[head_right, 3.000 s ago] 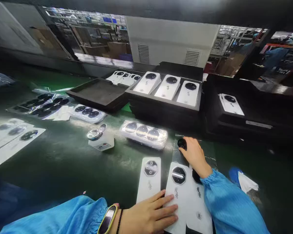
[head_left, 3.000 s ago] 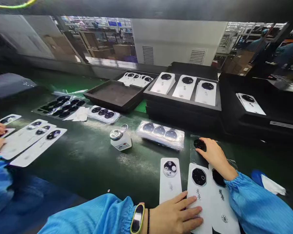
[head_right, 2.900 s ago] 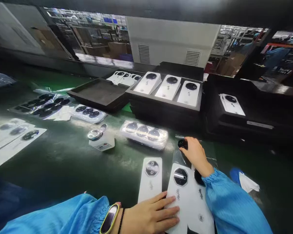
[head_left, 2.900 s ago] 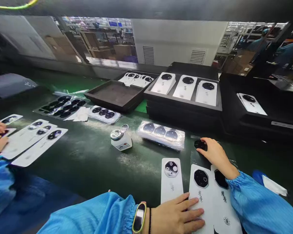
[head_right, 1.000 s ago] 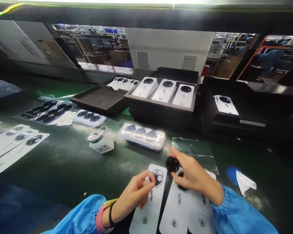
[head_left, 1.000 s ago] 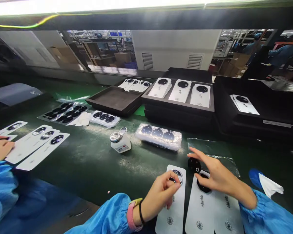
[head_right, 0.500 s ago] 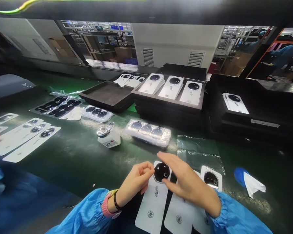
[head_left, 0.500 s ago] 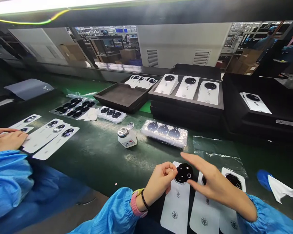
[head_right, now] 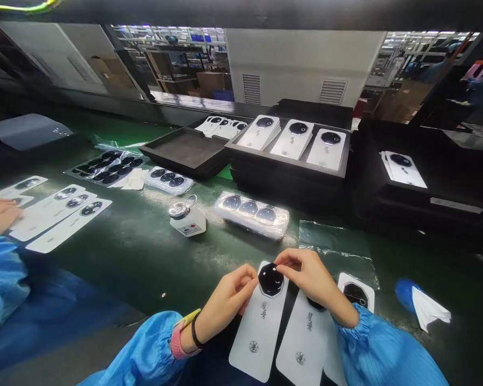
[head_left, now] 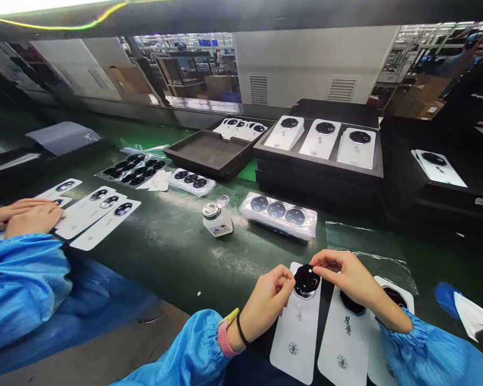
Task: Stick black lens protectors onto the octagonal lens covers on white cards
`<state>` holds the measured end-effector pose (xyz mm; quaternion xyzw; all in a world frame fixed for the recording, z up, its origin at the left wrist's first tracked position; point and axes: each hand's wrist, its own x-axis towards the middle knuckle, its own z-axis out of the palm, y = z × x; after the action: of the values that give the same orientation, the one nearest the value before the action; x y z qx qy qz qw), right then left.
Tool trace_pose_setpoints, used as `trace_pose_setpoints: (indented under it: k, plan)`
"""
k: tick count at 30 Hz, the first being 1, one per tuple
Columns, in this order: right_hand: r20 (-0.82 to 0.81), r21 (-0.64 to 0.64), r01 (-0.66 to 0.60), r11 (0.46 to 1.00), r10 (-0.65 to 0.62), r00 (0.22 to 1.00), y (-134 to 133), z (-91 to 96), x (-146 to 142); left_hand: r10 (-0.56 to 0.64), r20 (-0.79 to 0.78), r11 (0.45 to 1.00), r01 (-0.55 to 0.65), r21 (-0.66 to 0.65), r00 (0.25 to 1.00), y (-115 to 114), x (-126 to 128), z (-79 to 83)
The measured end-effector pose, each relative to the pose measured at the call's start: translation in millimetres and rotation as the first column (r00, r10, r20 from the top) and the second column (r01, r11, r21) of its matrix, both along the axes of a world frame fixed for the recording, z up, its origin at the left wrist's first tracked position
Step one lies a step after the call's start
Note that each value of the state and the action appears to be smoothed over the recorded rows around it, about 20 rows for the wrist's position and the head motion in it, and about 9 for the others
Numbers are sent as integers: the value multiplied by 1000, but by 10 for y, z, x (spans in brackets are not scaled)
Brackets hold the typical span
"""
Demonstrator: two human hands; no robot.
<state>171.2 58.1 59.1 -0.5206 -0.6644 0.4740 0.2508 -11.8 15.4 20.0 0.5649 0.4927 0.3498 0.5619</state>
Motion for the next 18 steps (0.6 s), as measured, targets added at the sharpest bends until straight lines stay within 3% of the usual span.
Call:
trace_pose_setpoints:
  k: [2, 4, 7, 8, 10, 14, 18]
  plan:
    - [-7, -16, 30, 999, -31, 1000, 6, -49, 12, 31, -62, 993, -24, 116, 998, -81, -13, 2]
    - [-15, -51, 50, 997, -51, 999, 12, -102, 20, 46, -205, 940, 27, 340, 978, -180, -10, -22]
    - [-4, -88, 55, 995, -56, 998, 17, -168, 16, 108, -499, 713, 283, 641, 860, -324, 30, -104]
    - [9, -91, 58, 994, -57, 998, 17, -182, 11, 144, -562, 648, 352, 676, 815, -361, 49, -137]
    - [39, -91, 59, 994, -56, 998, 16, -201, -3, 198, -610, 593, 402, 698, 768, -414, 84, -199]
    - [66, -102, 49, 994, -42, 997, 15, -218, -27, 308, -619, 522, 415, 745, 723, -449, 119, -289]
    - [81, -104, 46, 994, -37, 996, 20, -233, -42, 360, -608, 484, 416, 770, 708, -449, 121, -333]
